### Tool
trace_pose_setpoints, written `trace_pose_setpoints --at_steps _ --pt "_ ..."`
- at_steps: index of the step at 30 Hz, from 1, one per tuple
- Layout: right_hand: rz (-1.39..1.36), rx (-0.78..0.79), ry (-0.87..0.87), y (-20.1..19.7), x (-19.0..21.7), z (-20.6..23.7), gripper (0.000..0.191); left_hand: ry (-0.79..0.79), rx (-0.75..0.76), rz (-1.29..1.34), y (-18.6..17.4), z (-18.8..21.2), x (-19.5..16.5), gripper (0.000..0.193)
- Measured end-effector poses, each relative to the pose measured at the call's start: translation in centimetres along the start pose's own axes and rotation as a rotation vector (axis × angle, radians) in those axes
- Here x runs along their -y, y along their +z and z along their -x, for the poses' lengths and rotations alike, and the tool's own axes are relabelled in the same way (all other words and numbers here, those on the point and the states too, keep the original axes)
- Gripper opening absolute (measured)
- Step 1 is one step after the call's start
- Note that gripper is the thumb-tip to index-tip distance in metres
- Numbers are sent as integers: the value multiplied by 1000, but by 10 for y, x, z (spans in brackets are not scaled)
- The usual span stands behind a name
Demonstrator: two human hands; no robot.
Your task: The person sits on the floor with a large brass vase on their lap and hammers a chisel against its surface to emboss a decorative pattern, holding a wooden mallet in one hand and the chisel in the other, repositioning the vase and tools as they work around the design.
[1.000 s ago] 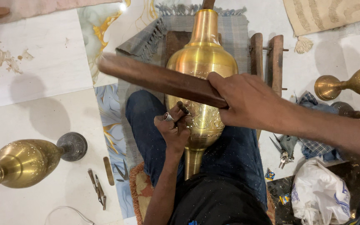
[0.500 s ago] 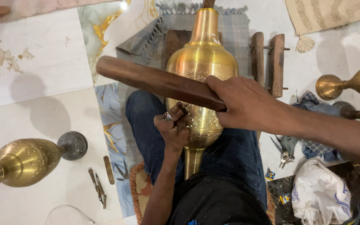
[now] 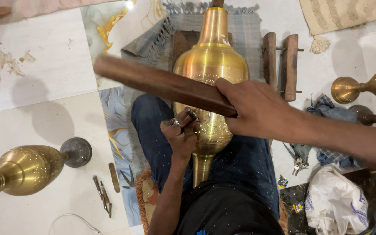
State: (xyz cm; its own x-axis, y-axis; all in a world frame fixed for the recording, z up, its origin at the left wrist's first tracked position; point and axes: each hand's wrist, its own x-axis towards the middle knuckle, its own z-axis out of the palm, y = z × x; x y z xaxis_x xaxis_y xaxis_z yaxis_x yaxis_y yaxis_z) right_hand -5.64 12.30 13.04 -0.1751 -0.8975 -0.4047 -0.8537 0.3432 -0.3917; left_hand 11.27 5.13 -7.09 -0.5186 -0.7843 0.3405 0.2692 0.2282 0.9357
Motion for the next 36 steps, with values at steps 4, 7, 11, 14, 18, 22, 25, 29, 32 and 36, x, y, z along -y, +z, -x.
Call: trace_pose_setpoints --at_steps 4,7,11,14,18,22,25,29,32,36 --pt "174 -372 -535 -6 8 0 65 79 -1 -60 -1 2 1 29" --pt "-43 72 144 -3 5 -4 32 -18 -9 -27 1 6 3 29" --pt "95 71 -67 6 -8 -3 39 22 -21 -35 0 6 7 24" --pt "28 -2 -2 10 -7 -2 37 -28 15 15 -1 4 8 25" --pt "38 -42 -121 4 -3 2 39 44 18 67 1 3 9 22" --pt "65 108 135 7 -4 2 34 -91 23 133 -1 8 12 23" --pt "-128 90 134 13 -8 3 32 -69 19 79 -2 9 16 29" --pt "28 -99 -199 13 -7 5 55 22 18 -7 -4 7 22 26" --pt "-70 5 -25 13 -1 3 38 1 34 2 -5 9 24 26" --pt "106 166 100 9 -7 7 32 -118 67 108 -5 9 25 22"
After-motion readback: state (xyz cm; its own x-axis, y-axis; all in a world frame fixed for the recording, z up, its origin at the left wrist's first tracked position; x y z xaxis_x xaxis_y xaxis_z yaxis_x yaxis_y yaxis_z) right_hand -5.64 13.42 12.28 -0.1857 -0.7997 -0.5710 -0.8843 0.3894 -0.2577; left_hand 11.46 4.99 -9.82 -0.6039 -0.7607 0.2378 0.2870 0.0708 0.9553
